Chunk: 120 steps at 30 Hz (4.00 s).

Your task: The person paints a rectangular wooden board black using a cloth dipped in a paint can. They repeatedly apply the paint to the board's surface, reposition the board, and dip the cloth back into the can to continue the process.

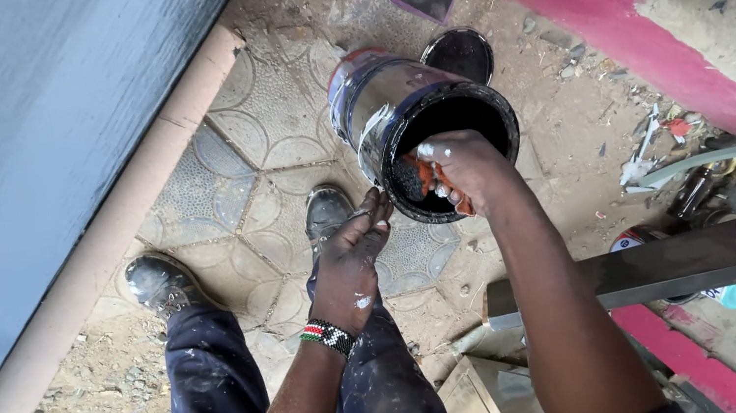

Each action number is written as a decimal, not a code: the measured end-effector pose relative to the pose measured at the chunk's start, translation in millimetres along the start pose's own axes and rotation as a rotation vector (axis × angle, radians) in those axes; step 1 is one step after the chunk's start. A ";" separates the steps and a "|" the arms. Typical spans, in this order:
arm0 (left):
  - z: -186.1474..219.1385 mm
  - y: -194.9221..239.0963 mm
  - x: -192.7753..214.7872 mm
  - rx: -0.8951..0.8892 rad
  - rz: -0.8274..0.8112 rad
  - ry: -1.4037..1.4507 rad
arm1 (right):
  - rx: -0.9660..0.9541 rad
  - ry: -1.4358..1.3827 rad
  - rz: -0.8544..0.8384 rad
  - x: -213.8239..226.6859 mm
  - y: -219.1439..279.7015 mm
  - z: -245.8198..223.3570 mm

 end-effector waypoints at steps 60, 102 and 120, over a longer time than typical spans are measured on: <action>327.2 338.1 115.6 -0.102 -0.053 -0.527 | 0.368 -1.370 -0.518 -284.7 274.8 37.2; 300.1 406.7 127.2 -0.408 0.453 -0.536 | 0.547 -0.865 -0.736 -268.1 340.1 -112.4; 497.3 340.3 87.2 -0.533 0.423 -1.455 | 0.541 -0.855 -0.507 -281.8 335.0 -159.0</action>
Point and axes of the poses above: each hand's wrist, its own y-axis away from the middle knuckle, its own x-axis out of the back of the hand, z = x × y, the point moved 7 cm from there along -y, towards the middle knuckle, and after that the axes turned 8 degrees about -z, right-handed, at the moved point
